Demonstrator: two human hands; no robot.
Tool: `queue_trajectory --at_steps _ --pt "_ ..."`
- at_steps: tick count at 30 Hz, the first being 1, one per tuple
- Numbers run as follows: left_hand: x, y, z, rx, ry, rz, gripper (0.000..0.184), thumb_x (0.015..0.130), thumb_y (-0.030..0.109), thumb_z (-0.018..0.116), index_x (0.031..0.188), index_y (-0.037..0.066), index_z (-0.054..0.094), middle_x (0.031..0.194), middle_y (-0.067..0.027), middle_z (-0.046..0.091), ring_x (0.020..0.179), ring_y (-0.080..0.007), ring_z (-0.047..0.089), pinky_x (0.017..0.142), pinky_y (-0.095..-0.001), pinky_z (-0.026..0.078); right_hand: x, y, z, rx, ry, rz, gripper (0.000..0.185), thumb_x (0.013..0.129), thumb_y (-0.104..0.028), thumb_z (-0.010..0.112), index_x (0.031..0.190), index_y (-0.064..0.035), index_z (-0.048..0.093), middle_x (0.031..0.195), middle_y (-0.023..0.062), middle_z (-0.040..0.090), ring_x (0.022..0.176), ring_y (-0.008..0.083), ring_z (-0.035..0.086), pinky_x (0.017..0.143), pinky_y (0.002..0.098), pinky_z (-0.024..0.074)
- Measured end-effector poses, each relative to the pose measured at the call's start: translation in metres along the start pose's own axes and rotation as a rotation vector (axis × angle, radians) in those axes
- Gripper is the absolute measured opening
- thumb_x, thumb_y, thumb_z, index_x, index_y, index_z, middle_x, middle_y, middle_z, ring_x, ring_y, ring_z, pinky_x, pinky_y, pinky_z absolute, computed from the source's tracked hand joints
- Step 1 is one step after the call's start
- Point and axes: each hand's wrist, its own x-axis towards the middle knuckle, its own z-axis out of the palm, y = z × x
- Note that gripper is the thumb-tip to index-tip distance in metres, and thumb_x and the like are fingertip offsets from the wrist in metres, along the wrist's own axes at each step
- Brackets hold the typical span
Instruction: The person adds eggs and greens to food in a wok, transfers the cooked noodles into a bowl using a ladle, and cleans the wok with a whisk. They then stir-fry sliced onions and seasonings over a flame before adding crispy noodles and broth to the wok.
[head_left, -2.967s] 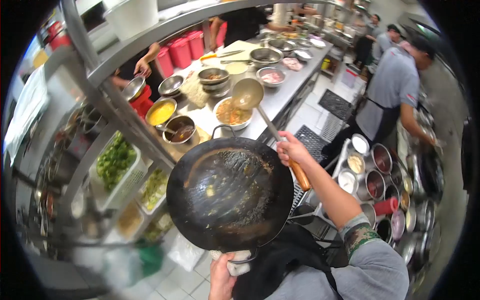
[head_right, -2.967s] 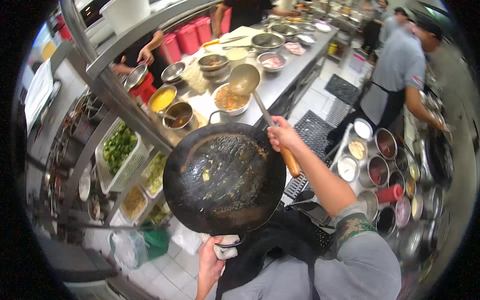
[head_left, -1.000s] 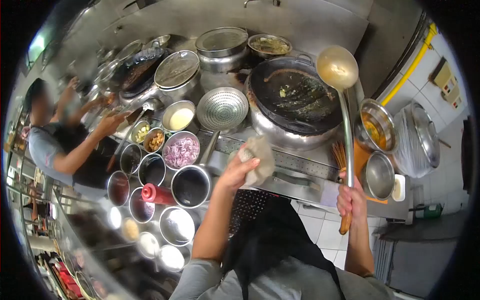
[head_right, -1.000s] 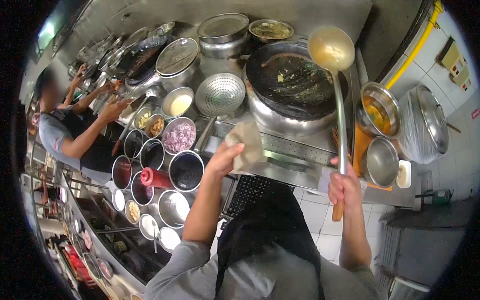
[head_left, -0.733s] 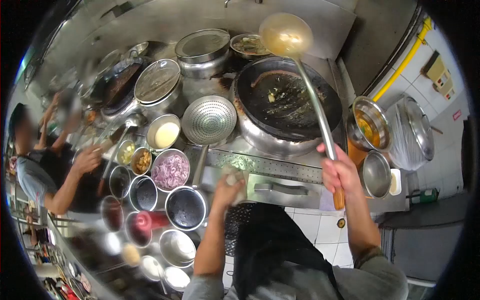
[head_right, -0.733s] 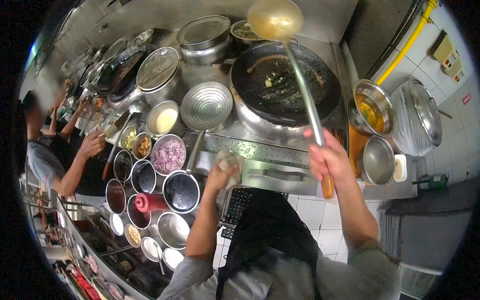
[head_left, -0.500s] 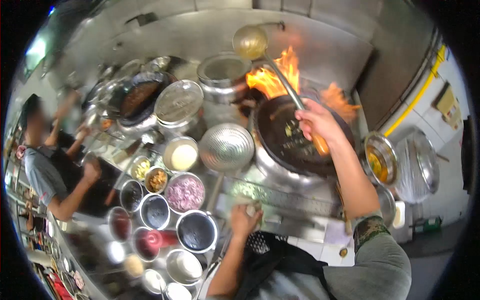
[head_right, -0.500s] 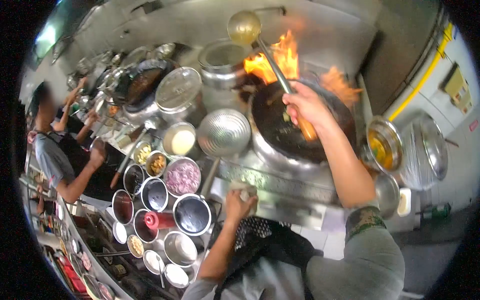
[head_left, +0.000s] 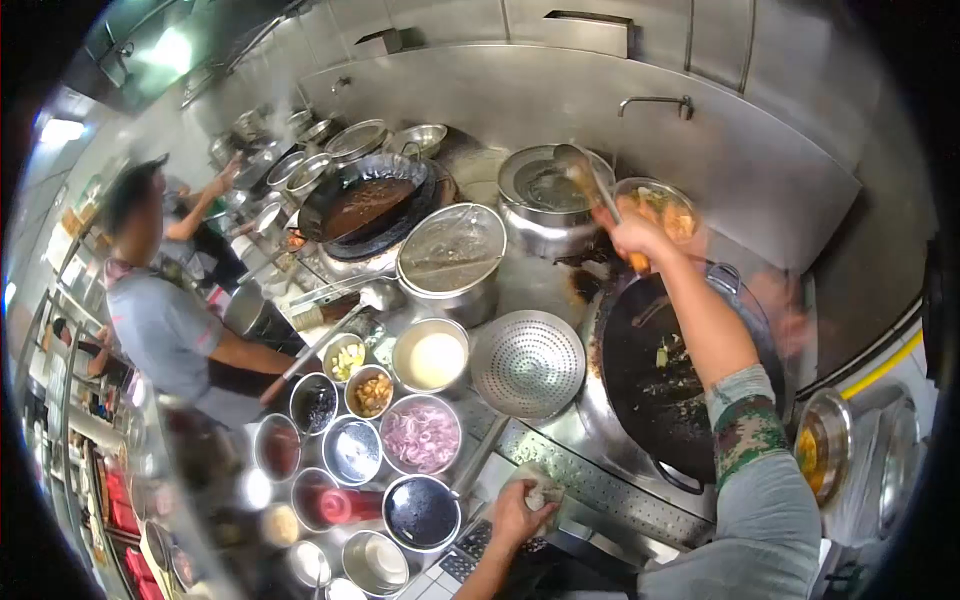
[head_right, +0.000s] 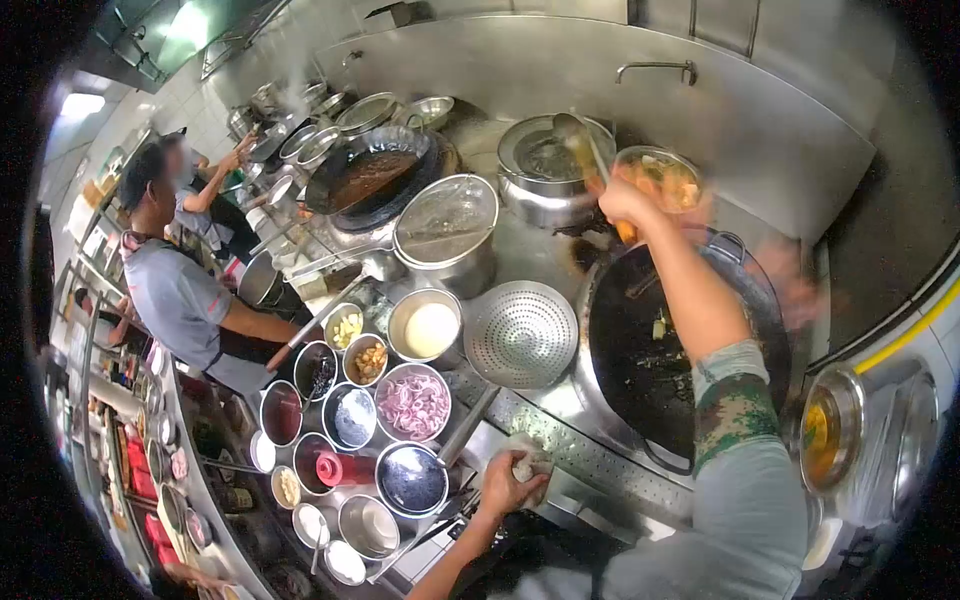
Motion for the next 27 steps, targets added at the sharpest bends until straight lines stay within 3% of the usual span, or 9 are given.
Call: queue_trajectory --at_steps 4,7,8,12,17,19,22,25,27 --pt "-0.001 -0.007 0.006 0.007 0.003 0.023 0.062 0.070 0.038 0.087 0.113 0.000 0.063 0.111 -0.0197 0.066 0.106 -0.0366 0.062 0.092 -0.0432 0.050 0.020 0.013 0.011 0.100 0.040 -0.023 0.041 0.087 -0.002 0.049 0.126 0.0121 0.050 0.089 0.0168 0.066 0.067 0.0255 0.066 0.061 0.0374 0.0554" --pt "-0.003 -0.003 0.003 0.028 0.007 0.016 0.063 0.069 0.039 0.088 0.113 0.000 0.064 0.109 -0.0199 0.067 0.105 -0.0369 0.063 0.092 -0.0426 0.050 0.015 0.030 -0.013 1.603 -0.558 0.234 0.013 0.087 -0.002 0.052 0.100 0.0005 0.054 0.077 0.0085 0.059 0.060 0.0188 0.061 0.054 0.0286 0.0520" --pt "-0.004 -0.004 0.003 0.021 0.012 0.017 0.063 0.069 0.039 0.088 0.112 0.000 0.064 0.109 -0.0201 0.067 0.105 -0.0369 0.063 0.091 -0.0425 0.050 0.008 0.032 -0.014 1.774 -0.551 0.187 0.013 0.087 -0.001 0.054 0.083 -0.0084 0.044 0.070 0.0032 0.050 0.057 0.0131 0.056 0.050 0.0215 0.0476" --pt "-0.004 -0.009 0.006 -0.022 0.028 0.040 0.062 0.069 0.039 0.088 0.111 0.000 0.064 0.109 -0.0205 0.066 0.104 -0.0372 0.063 0.091 -0.0425 0.050 -0.025 0.040 -0.032 2.174 -0.805 0.316 0.010 0.084 0.003 0.054 0.087 -0.0021 0.045 0.073 0.0045 0.052 0.058 0.0141 0.056 0.050 0.0230 0.0475" --pt "-0.007 -0.012 0.007 0.007 0.040 0.063 0.062 0.071 0.040 0.086 0.113 0.001 0.063 0.109 -0.0211 0.066 0.105 -0.0375 0.062 0.092 -0.0435 0.050 -0.153 0.029 -0.049 2.142 -0.500 -0.061 0.009 0.087 0.002 0.053 0.088 -0.0028 0.045 0.074 0.0035 0.052 0.058 0.0141 0.057 0.048 0.0238 0.0479" --pt "-0.007 -0.011 0.005 -0.009 0.034 0.043 0.063 0.072 0.041 0.085 0.115 0.001 0.062 0.109 -0.0215 0.066 0.106 -0.0377 0.062 0.092 -0.0437 0.049 -0.193 0.038 -0.065 2.102 -0.537 0.057 0.009 0.090 0.001 0.053 0.090 -0.0032 0.045 0.076 0.0028 0.053 0.059 0.0119 0.057 0.045 0.0228 0.0460" --pt "-0.011 -0.008 0.002 -0.013 0.016 0.023 0.063 0.072 0.041 0.084 0.116 0.002 0.062 0.114 -0.0211 0.063 0.110 -0.0380 0.059 0.093 -0.0453 0.047 -0.273 0.030 -0.079 1.984 -0.367 0.189 0.041 0.095 -0.006 0.050 0.126 0.0131 0.031 0.075 0.0017 0.049 0.061 0.0096 0.057 0.043 0.0217 0.0418" --pt "-0.025 0.045 -0.020 0.179 0.159 0.164 0.060 0.074 0.040 0.083 0.116 0.003 0.061 0.121 -0.0191 0.060 0.113 -0.0377 0.055 0.095 -0.0468 0.044 -0.315 0.066 -0.090 1.697 -0.245 0.224 0.034 0.095 -0.007 0.053 0.119 0.0127 0.041 0.077 0.0011 0.050 0.060 0.0085 0.055 0.043 0.0210 0.0410" --pt "-0.026 0.093 -0.024 0.081 0.124 0.421 0.057 0.078 0.037 0.080 0.120 0.004 0.061 0.128 -0.0166 0.056 0.116 -0.0364 0.052 0.096 -0.0478 0.041 -0.341 0.080 -0.090 1.445 -0.085 0.230 0.018 0.093 -0.013 0.058 0.096 0.0027 0.052 0.071 -0.0020 0.052 0.055 0.0064 0.050 0.041 0.0211 0.0372"
